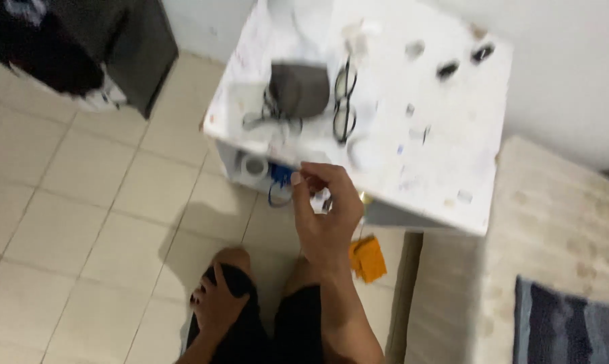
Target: The person wipes the side and lower shelf of a white bedside cabinet with an orange cloth, then organizes items by moving a blue pouch, a black power bank, a small bottle, a wallet, a lighter, toilet paper rolls, a jar, a face mask, and a pair of glasses into the cabinet or a nearby rack.
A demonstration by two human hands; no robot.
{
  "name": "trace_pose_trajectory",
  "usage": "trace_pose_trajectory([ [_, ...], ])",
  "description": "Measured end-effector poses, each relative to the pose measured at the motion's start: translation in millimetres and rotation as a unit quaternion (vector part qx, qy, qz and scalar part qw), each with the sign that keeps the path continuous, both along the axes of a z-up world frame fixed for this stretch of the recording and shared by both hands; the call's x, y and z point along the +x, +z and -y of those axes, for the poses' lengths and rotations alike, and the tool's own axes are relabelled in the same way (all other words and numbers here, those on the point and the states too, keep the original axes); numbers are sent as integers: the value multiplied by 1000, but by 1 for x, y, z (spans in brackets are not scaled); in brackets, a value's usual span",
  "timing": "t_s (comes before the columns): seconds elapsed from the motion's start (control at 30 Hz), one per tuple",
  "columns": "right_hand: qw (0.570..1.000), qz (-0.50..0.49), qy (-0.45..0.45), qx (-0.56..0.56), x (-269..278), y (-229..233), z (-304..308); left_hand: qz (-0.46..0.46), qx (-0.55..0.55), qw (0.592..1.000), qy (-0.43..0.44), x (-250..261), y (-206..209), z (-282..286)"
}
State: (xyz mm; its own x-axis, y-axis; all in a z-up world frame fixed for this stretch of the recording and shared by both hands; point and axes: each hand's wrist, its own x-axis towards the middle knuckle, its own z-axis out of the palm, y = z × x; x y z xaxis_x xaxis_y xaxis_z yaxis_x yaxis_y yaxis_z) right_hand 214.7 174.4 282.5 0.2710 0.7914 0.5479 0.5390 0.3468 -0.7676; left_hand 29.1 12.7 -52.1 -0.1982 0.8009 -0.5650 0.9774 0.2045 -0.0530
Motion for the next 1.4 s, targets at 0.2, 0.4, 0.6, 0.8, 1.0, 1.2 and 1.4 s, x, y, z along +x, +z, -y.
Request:
trace_pose_trajectory([
  [0.2, 999, 16, -42, -23, 21, 55, -105, -57, -103, 993, -31, 9, -14, -30],
  [0.4, 984, 16, -100, -144, 34, 58, -191, -39, -159, 986, -16, 6, -16, -56],
  [0.6, 966, 69, -111, -224, 34, 48, -234, -22, -211, 977, 8, 12, -16, -68],
  [0.8, 953, 107, -138, -246, 29, 30, -257, -31, -246, 968, 26, 12, -21, -77],
  [1.0, 959, 116, -154, -206, 27, 13, -260, -54, -229, 972, -6, 10, -23, -78],
  [1.2, 978, 46, -139, -146, 19, 44, -242, -49, -220, 974, -6, 11, -24, -69],
  [1.4, 997, 16, -61, 42, 13, 62, -202, -30, -191, 981, 5, 11, -15, -66],
])
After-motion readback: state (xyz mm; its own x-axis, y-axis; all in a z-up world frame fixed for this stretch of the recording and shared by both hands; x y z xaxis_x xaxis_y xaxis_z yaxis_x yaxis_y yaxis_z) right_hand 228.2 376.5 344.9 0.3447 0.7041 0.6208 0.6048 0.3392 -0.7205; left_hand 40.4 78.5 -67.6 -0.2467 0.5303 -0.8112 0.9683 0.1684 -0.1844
